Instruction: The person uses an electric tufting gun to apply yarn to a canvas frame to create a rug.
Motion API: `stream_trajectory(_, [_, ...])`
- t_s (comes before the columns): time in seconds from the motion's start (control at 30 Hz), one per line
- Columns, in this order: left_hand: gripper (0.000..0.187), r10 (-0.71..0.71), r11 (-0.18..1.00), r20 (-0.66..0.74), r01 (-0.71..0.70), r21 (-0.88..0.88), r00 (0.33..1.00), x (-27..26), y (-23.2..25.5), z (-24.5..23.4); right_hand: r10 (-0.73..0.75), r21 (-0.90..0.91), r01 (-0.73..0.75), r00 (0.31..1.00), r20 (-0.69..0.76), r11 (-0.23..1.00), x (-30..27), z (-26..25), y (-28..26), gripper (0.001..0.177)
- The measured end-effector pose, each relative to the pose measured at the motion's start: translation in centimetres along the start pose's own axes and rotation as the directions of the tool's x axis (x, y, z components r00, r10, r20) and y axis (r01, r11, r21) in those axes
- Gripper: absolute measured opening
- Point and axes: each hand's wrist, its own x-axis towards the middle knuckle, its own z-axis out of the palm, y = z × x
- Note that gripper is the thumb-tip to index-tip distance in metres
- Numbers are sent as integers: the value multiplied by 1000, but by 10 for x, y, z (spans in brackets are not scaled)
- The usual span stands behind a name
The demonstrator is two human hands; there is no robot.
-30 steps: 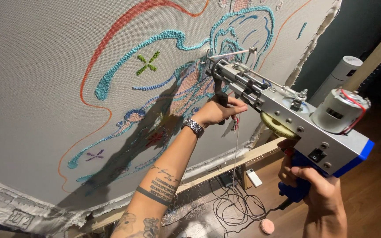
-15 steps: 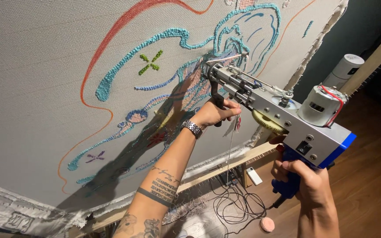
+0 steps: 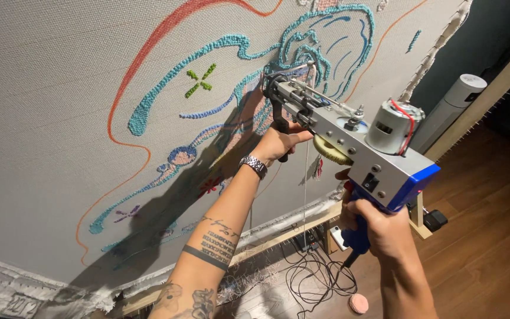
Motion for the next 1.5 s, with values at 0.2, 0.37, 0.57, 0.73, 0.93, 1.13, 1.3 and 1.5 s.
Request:
stream_trajectory(0.2, [47, -44, 986, -70, 32, -162, 997, 24, -42, -34, -222, -492, 173, 974, -44, 853, 15, -16, 68, 22])
stream_trajectory(0.37, [49, 94, 994, -73, -97, -43, 993, 35, -61, -50, -62, -29, 61, 997, -34, 998, 14, 18, 57, 24])
stream_trajectory(0.57, [53, 106, 994, -82, -103, 37, 991, 28, -43, -48, -20, 57, 21, 999, -30, 998, 18, 30, 46, 26])
stream_trajectory(0.73, [54, 149, 988, -85, -153, -32, 985, 41, -53, -50, -43, 63, 42, 999, 12, 997, 21, 26, 44, 27])
stream_trajectory(0.93, [48, 265, 958, -23, -266, -106, 964, 53, -63, -54, -38, 81, 39, 999, -22, 996, 24, 30, 38, 28])
stream_trajectory(1.13, [41, 134, 991, 54, -133, -17, 990, 26, -24, -40, -25, 55, 25, 1000, -5, 998, 16, 16, 27, 36])
stream_trajectory(1.3, [50, 139, 988, 118, -131, -79, 983, -17, 22, -20, 9, 100, -9, 1000, -3, 995, 0, -7, 6, 45])
stream_trajectory(1.5, [45, 67, 990, 142, -48, -132, 988, -34, 30, 17, 120, 71, -110, 982, -147, 991, -22, -50, -8, 39])
